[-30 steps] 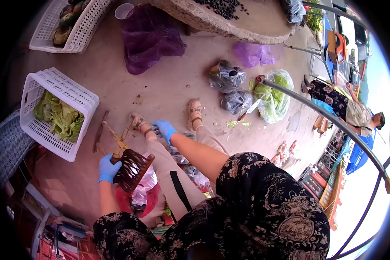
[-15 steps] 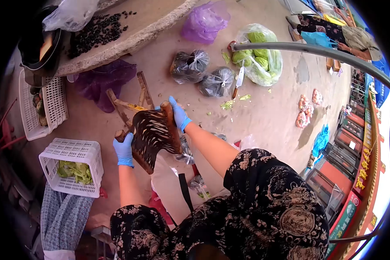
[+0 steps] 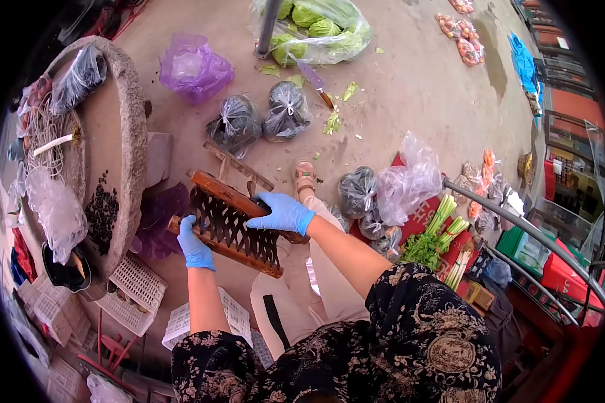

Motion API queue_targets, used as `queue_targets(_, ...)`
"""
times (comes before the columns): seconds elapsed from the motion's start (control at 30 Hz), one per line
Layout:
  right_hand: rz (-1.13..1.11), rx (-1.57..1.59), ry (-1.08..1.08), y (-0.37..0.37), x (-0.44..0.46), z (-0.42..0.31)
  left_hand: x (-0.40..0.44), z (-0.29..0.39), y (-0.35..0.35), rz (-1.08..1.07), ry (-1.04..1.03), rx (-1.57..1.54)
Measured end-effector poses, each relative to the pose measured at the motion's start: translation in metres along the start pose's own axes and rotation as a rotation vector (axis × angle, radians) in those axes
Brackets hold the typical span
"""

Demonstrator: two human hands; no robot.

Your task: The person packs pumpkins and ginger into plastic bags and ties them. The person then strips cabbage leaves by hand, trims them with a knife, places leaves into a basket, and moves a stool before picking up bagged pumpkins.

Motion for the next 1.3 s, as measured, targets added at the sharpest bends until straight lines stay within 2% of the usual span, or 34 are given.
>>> queue_targets(0.07,0.074,0.028,0.016,0.015,0.001,0.017,-0.001,-0.002,-0.033,0.031,0.025,0.103)
queue_targets(0.17,0.175,0.22,-0.183,0.062,-0.004,0.047,0.0,-0.008,-0.091,-0.022,-0.021,0.169)
queue_targets(0.23,0.408,0.221,-0.248,0.095,-0.006,0.081,0.001,-0.018,-0.13,-0.071,-0.003,0.218)
queue_targets(0.3,0.416,0.305,-0.315,0.135,-0.008,0.11,0.001,-0.024,-0.173,-0.116,0.021,0.277)
queue_targets(0.37,0.525,0.336,-0.349,0.173,-0.016,0.13,0.007,-0.033,-0.214,-0.125,-0.032,0.33)
queue_targets(0.4,0.599,0.186,-0.32,0.188,-0.009,0.132,0.023,-0.034,-0.227,-0.134,0.001,0.371)
queue_targets(0.5,0.644,0.428,-0.435,0.245,-0.014,0.168,0.023,-0.049,-0.291,-0.155,-0.003,0.494)
queue_targets(0.57,0.692,0.407,-0.484,0.281,-0.015,0.185,0.043,-0.066,-0.323,-0.199,-0.022,0.477)
queue_targets(0.7,0.78,0.349,-0.575,0.326,-0.008,0.209,0.065,-0.086,-0.39,-0.346,-0.043,0.498)
queue_targets(0.8,0.863,0.334,-0.623,0.364,-0.005,0.216,0.07,-0.108,-0.452,-0.476,0.045,0.472)
queue_targets(0.93,1.027,0.382,-0.706,0.4,-0.005,0.234,0.07,-0.127,-0.524,-0.619,0.036,0.791)
queue_targets(1.03,1.197,0.511,-0.735,0.437,-0.009,0.262,0.073,-0.16,-0.581,-0.9,-0.169,0.929)
queue_targets(1.1,1.311,0.542,-0.757,0.46,-0.009,0.293,0.045,-0.168,-0.615,-1.007,-0.243,1.171)
queue_targets(1.17,1.428,0.578,-0.734,0.483,-0.008,0.32,0.036,-0.188,-0.641,-1.133,-0.45,1.303)
queue_targets(1.23,1.47,0.651,-0.781,0.505,-0.002,0.363,0.029,-0.214,-0.668,-1.2,-0.391,1.381)
queue_targets(1.3,1.543,0.725,-0.759,0.527,0.006,0.407,0.038,-0.249,-0.68,-1.205,-0.437,1.478)
Point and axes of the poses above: each hand's wrist, its own x-axis towards the middle knuckle, its own y-axis out of the back of the hand, z = x × y, the point moved 5 cm from there along x, towards the middle knuckle, and after that the axes turned 2 degrees about z, right-handed, at the moved point
